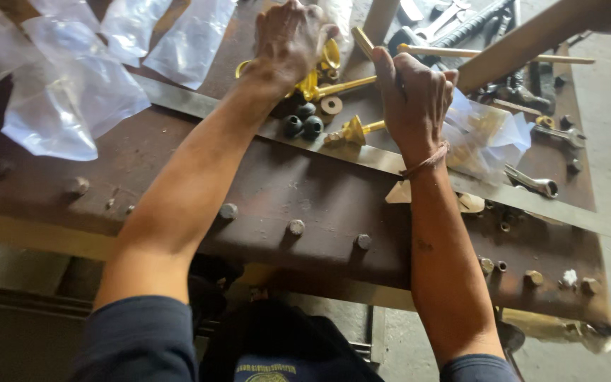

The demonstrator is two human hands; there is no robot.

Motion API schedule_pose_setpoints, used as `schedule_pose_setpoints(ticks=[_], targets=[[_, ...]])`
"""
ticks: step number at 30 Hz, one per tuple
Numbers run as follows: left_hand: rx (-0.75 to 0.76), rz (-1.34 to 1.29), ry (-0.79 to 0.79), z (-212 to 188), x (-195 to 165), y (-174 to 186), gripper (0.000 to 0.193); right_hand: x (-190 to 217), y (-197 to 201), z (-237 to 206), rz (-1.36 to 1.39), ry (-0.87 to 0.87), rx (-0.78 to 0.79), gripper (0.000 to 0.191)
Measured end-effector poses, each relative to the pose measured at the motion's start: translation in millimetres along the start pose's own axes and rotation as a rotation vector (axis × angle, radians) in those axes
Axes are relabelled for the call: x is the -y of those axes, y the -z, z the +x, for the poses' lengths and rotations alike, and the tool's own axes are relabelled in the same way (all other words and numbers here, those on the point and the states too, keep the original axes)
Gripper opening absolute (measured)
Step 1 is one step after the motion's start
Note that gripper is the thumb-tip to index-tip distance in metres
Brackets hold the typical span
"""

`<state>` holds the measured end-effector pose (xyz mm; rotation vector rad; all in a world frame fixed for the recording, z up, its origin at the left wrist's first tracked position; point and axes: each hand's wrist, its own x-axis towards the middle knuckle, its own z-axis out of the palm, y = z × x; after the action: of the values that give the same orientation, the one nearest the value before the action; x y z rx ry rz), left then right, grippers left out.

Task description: The person unpacks brass fittings and hardware from plastic bags on a workbench and screws the fittings onto brass rods by hand. They then carry the assembled rods to metal box frames on the floor and insert the brass rods into holes in the frames, fitting the parts into the enclosures.

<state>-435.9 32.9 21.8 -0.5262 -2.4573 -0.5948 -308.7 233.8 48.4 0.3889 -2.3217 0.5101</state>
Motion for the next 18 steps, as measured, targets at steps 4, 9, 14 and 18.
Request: schedule_pose_setpoints(ticks=[4,9,14,18], targets=[[0.059,0.093,-0.079,-1,-6,7,0.029,-13,0,-1,0.825,-0.399,0.177,0.056],[0.025,-0.269,-0.230,-29,-31,35,0.040,-41,-15,-2,1.303,-0.677,0.015,0.040],[0.498,-0.837,-0.115,-58,-71,47,0.078,-53,-23,-5,1.607,-0.723,-0.038,0.031],[-0.053,-0.784,-0.361,-55,-75,44,0.055,-37,-22,-8,1.507,-0.623,-0.034,0.030]])
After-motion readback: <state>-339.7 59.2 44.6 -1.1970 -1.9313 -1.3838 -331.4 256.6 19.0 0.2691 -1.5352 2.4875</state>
